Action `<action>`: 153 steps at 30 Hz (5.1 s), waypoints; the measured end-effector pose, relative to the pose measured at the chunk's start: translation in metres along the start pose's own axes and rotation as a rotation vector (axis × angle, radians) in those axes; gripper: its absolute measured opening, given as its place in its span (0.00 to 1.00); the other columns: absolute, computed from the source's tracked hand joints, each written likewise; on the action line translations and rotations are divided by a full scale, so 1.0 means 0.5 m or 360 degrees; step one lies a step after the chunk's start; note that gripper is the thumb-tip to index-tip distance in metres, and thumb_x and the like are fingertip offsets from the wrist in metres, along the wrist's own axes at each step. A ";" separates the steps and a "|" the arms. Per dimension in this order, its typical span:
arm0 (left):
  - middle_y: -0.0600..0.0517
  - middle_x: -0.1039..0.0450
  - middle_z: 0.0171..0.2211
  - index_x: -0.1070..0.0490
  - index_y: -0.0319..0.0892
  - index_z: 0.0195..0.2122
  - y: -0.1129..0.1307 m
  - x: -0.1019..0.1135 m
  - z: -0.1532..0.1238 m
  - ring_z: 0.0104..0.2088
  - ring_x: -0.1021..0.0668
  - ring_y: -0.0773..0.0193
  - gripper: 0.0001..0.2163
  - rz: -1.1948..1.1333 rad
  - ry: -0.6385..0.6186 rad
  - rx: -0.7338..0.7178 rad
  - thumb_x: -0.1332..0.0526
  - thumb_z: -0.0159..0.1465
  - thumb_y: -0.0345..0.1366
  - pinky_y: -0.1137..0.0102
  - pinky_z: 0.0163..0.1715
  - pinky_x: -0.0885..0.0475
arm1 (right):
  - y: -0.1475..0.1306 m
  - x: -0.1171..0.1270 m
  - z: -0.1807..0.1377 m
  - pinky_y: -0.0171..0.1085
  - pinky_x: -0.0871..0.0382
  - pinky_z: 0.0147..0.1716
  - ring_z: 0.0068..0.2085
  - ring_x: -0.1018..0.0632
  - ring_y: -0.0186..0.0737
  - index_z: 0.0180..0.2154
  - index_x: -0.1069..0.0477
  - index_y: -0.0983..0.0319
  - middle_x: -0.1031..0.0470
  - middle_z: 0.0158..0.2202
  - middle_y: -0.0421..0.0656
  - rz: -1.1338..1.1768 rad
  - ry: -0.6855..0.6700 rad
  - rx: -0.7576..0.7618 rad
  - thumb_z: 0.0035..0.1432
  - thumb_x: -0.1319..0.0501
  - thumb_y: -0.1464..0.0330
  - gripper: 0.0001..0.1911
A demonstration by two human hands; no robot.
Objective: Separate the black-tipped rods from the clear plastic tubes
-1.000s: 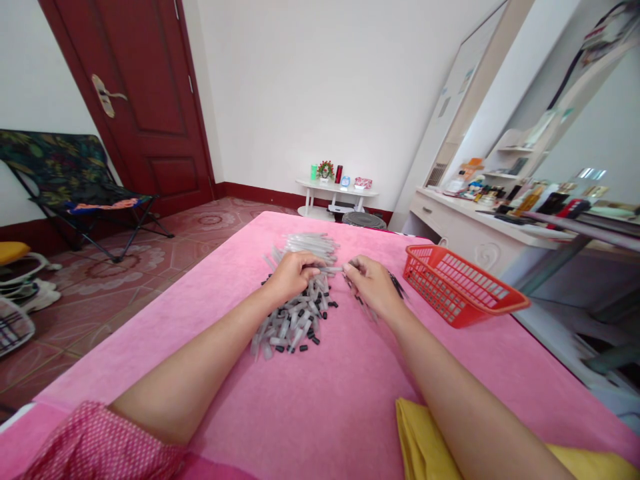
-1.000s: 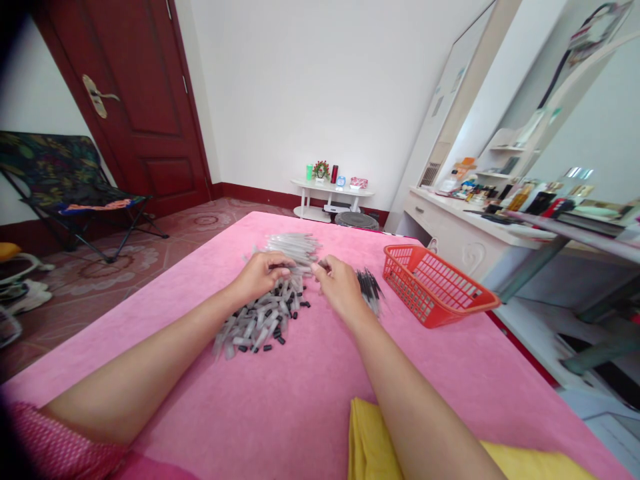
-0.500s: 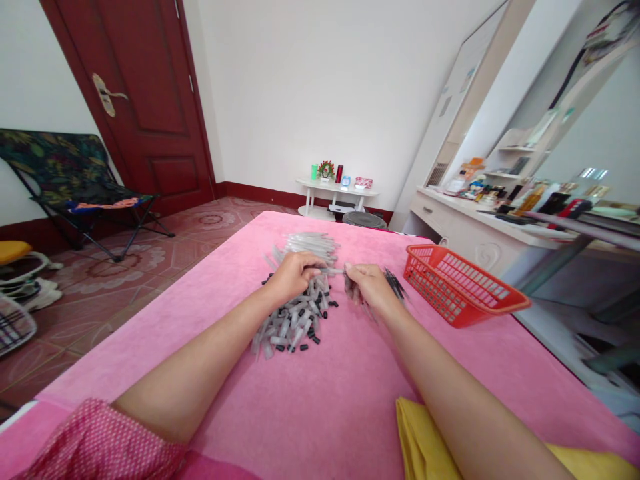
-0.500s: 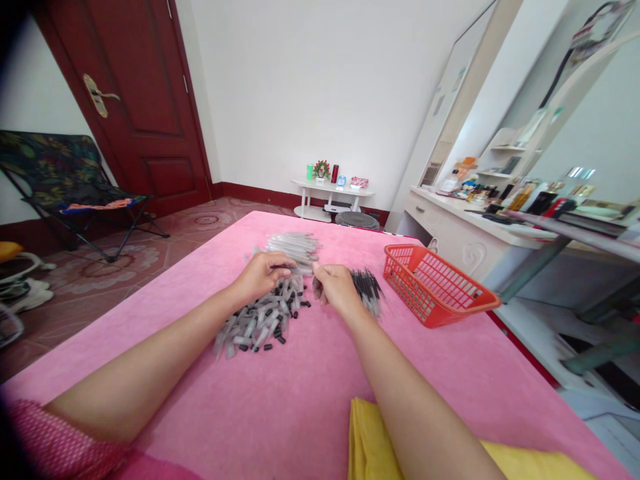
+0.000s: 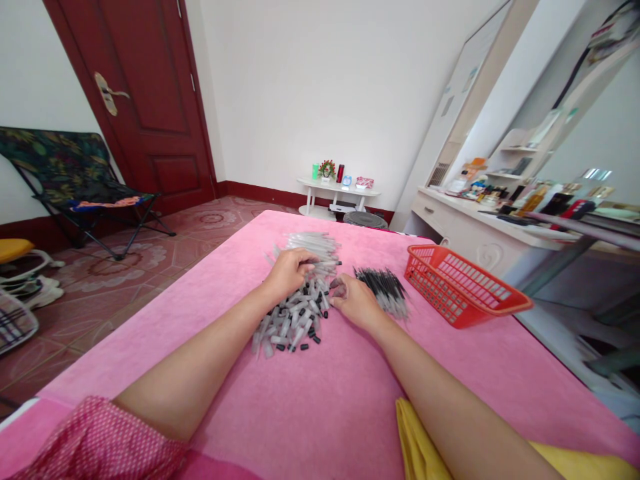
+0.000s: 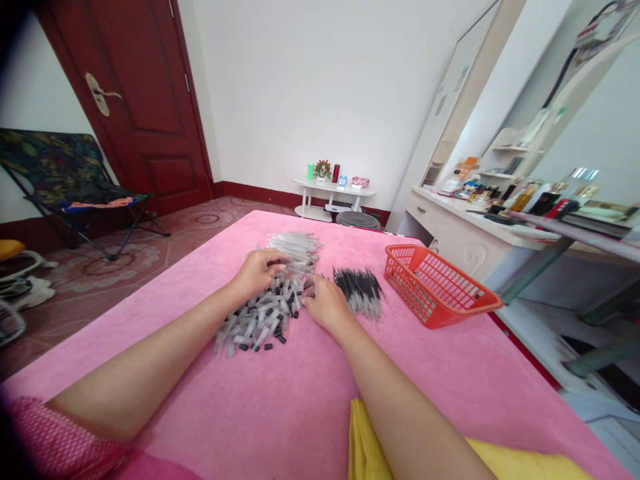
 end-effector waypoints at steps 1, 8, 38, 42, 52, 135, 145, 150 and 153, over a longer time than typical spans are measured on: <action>0.49 0.23 0.33 0.24 0.40 0.35 0.000 0.000 0.000 0.36 0.24 0.60 0.11 0.0010 -0.0005 -0.0006 0.42 0.54 0.23 0.65 0.40 0.30 | 0.000 0.001 0.000 0.32 0.39 0.29 0.32 0.25 0.36 0.37 0.31 0.60 0.24 0.30 0.40 -0.0024 -0.0016 -0.0014 0.44 0.39 0.73 0.14; 0.48 0.23 0.32 0.23 0.39 0.34 0.004 -0.002 0.000 0.35 0.24 0.60 0.11 0.0088 -0.0082 -0.0025 0.42 0.54 0.23 0.66 0.39 0.30 | 0.000 0.029 0.003 0.33 0.37 0.31 0.32 0.26 0.37 0.37 0.31 0.61 0.24 0.33 0.43 0.0147 0.0247 -0.0053 0.48 0.39 0.68 0.11; 0.49 0.25 0.31 0.24 0.40 0.34 0.012 -0.012 -0.006 0.35 0.25 0.62 0.10 0.0026 -0.0138 -0.0175 0.42 0.55 0.23 0.68 0.38 0.31 | 0.011 0.048 0.016 0.31 0.39 0.25 0.22 0.30 0.33 0.22 0.34 0.63 0.30 0.20 0.40 0.0568 0.0278 -0.0042 0.58 0.50 0.61 0.17; 0.49 0.25 0.32 0.24 0.41 0.35 0.008 0.003 -0.004 0.36 0.25 0.61 0.11 0.0084 -0.0050 -0.0145 0.43 0.55 0.23 0.66 0.40 0.31 | -0.007 0.022 0.009 0.31 0.41 0.23 0.22 0.29 0.34 0.23 0.32 0.63 0.29 0.20 0.40 0.0504 0.0008 -0.0042 0.59 0.52 0.58 0.21; 0.49 0.24 0.33 0.24 0.41 0.35 -0.001 0.011 -0.002 0.37 0.24 0.60 0.11 0.0108 0.0009 -0.0101 0.43 0.55 0.24 0.65 0.41 0.31 | -0.039 0.009 -0.023 0.34 0.46 0.24 0.29 0.26 0.40 0.25 0.26 0.57 0.25 0.27 0.43 -0.0410 -0.0068 -0.0104 0.44 0.35 0.62 0.06; 0.49 0.24 0.33 0.38 0.42 0.33 0.072 -0.041 -0.028 0.41 0.22 0.57 0.14 -0.2062 0.0400 0.0671 0.33 0.51 0.34 0.70 0.35 0.29 | -0.036 0.078 -0.013 0.30 0.57 0.15 0.15 0.46 0.25 0.18 0.34 0.65 0.40 0.15 0.34 0.1480 -0.0362 -0.0406 0.39 0.35 0.61 0.14; 0.43 0.23 0.37 0.27 0.38 0.38 0.067 -0.069 -0.025 0.38 0.21 0.55 0.16 -0.1836 0.0154 0.0836 0.31 0.49 0.35 0.65 0.39 0.28 | -0.042 0.137 0.004 0.32 0.42 0.23 0.23 0.32 0.33 0.24 0.25 0.62 0.31 0.19 0.37 0.0371 0.0013 0.0247 0.50 0.41 0.65 0.10; 0.44 0.23 0.34 0.26 0.37 0.37 0.025 -0.037 -0.017 0.32 0.21 0.58 0.16 -0.1639 0.0239 0.0974 0.31 0.47 0.37 0.66 0.34 0.27 | 0.038 0.287 -0.009 0.36 0.36 0.30 0.32 0.25 0.41 0.34 0.23 0.61 0.23 0.31 0.45 -0.0180 0.0639 -0.0137 0.48 0.41 0.66 0.12; 0.45 0.23 0.31 0.25 0.37 0.34 -0.007 -0.012 -0.014 0.31 0.22 0.60 0.14 -0.1478 0.0342 0.1015 0.31 0.47 0.36 0.70 0.30 0.28 | 0.117 0.378 -0.045 0.40 0.36 0.31 0.35 0.25 0.47 0.38 0.23 0.58 0.23 0.33 0.49 -0.0616 0.0949 -0.0658 0.46 0.40 0.63 0.16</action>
Point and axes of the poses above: each hand's wrist, its own z-axis towards the middle knuckle, its own x-axis out of the back of the hand, y = z × x, the point moved 6 cm from there along z, towards the middle knuckle
